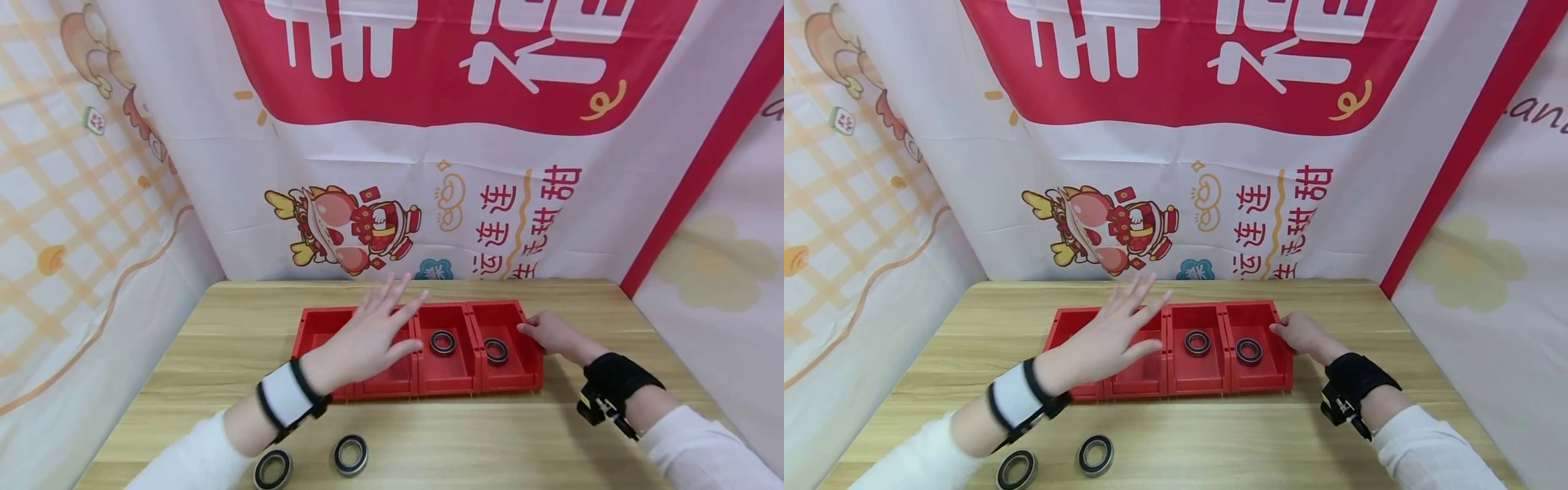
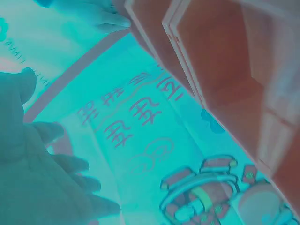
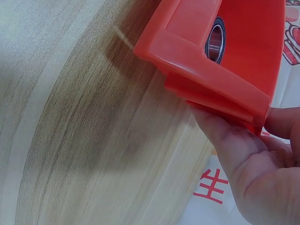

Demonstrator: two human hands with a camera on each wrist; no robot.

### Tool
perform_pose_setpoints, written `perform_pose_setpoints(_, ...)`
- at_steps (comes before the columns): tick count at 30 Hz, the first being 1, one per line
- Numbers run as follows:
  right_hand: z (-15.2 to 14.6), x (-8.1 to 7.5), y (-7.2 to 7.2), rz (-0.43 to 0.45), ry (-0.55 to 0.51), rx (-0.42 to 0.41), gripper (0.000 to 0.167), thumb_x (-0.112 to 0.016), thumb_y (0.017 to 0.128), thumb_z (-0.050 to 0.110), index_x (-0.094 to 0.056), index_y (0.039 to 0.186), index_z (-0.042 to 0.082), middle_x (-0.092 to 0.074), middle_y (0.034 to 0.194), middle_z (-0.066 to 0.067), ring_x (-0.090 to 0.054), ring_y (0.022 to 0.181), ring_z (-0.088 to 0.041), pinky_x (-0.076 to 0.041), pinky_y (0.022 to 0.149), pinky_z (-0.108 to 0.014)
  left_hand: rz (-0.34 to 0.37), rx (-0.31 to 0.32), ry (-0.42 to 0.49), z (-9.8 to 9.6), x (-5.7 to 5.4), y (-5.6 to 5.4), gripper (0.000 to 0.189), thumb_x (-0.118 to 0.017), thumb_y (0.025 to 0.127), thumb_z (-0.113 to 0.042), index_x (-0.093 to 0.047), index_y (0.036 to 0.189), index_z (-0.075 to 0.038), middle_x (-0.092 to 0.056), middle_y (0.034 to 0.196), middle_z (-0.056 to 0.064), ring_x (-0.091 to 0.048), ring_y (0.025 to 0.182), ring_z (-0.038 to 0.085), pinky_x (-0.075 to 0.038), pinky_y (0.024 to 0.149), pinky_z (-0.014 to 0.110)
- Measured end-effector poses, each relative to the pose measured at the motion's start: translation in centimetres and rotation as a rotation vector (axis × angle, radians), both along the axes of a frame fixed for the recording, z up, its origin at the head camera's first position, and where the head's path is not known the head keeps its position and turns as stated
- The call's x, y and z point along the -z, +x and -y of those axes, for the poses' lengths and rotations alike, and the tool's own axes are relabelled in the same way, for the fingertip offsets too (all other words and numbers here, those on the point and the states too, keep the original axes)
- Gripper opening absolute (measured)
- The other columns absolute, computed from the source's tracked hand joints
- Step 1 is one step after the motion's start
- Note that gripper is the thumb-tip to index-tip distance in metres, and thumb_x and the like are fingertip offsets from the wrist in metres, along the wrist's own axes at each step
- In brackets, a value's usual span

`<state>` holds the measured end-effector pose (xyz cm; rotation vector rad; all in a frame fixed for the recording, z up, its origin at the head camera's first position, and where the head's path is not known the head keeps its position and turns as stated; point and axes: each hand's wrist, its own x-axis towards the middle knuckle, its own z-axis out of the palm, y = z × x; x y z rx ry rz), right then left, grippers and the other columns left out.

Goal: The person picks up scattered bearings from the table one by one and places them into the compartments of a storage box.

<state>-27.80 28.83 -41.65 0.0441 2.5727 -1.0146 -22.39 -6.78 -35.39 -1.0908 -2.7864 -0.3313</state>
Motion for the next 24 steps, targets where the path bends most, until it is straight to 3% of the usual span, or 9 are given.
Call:
perform_pose_setpoints(2, 0.1, 0.1, 0.0, 0.0, 0.001, 0.004, 0.03, -0.05, 0.1, 0.017, -0.062, 0.108, -0.009, -0.063, 0.079, -0.006, -0.053, 0.069, -0.016, -0.046, 0.061, -0.026, 0.014, -0.016, 0.03, 1.8, 0.4, 1.6, 0.078, -0.053, 0.092, -0.053, -0.011, 0.154, -0.03, 0.012, 0.159, 0.001, 0.011, 0.144, 0.028, -0.004, 0.112, 0.057)
perform_pose_setpoints(5, 0.1, 0.3, 0.0, 0.004, 0.0, 0.007, 0.029, -0.05, 0.1, 0.017, -0.063, 0.106, -0.008, -0.062, 0.077, -0.006, -0.052, 0.068, -0.016, -0.045, 0.06, -0.026, 0.066, -0.036, 0.033, 4.0, 2.1, 3.7, 0.077, -0.047, 0.09, -0.06, -0.011, 0.153, -0.033, 0.013, 0.159, -0.002, 0.011, 0.145, 0.029, -0.005, 0.11, 0.062)
perform_pose_setpoints(8, 0.1, 0.5, -0.1, 0.001, -0.002, -0.001, 0.028, -0.051, 0.1, 0.017, -0.064, 0.104, -0.008, -0.062, 0.076, -0.005, -0.052, 0.067, -0.016, -0.044, 0.06, -0.026, 0.16, -0.072, 0.008, 5.7, 4.6, 5.6, 0.076, -0.042, 0.089, -0.066, -0.011, 0.152, -0.037, 0.01, 0.16, -0.003, 0.01, 0.145, 0.03, -0.006, 0.107, 0.067)
perform_pose_setpoints(12, 0.1, 0.5, -0.1, 0.0, -0.012, 0.002, 0.029, -0.05, 0.1, 0.017, -0.064, 0.106, -0.008, -0.064, 0.078, -0.006, -0.054, 0.068, -0.016, -0.046, 0.061, -0.027, 0.326, -0.104, -0.013, 7.1, 8.2, 7.5, 0.075, -0.047, 0.089, -0.063, -0.015, 0.152, -0.038, 0.003, 0.161, 0.003, 0.005, 0.144, 0.035, -0.008, 0.104, 0.071)
perform_pose_setpoints(17, 0.1, 0.2, -0.2, -0.008, -0.005, -0.008, 0.03, -0.05, 0.1, 0.017, -0.064, 0.107, -0.009, -0.063, 0.077, -0.005, -0.053, 0.067, -0.015, -0.045, 0.061, -0.027, 0.475, -0.036, -0.037, 7.9, 10.8, 8.7, 0.075, -0.049, 0.088, -0.062, -0.023, 0.152, -0.033, -0.007, 0.16, 0.011, -0.004, 0.143, 0.042, -0.016, 0.101, 0.072)
perform_pose_setpoints(21, 0.1, 0.1, -0.3, 0.006, -0.014, -0.001, 0.03, -0.051, 0.1, 0.017, -0.063, 0.107, -0.009, -0.064, 0.077, -0.006, -0.053, 0.068, -0.016, -0.046, 0.061, -0.027, 0.511, 0.03, -0.012, 8.2, 11.7, 9.2, 0.071, -0.05, 0.089, -0.06, -0.033, 0.149, -0.027, -0.017, 0.157, 0.015, -0.015, 0.14, 0.046, -0.035, 0.098, 0.063)
perform_pose_setpoints(24, 0.0, 0.1, -0.3, 0.02, -0.024, -0.003, 0.03, -0.05, 0.1, 0.016, -0.063, 0.109, -0.01, -0.065, 0.079, -0.008, -0.055, 0.068, -0.017, -0.047, 0.061, -0.027, 0.539, 0.036, -0.001, 8.1, 12.0, 9.3, 0.068, -0.052, 0.09, -0.055, -0.037, 0.148, -0.022, -0.022, 0.156, 0.015, -0.02, 0.138, 0.046, -0.044, 0.093, 0.056)
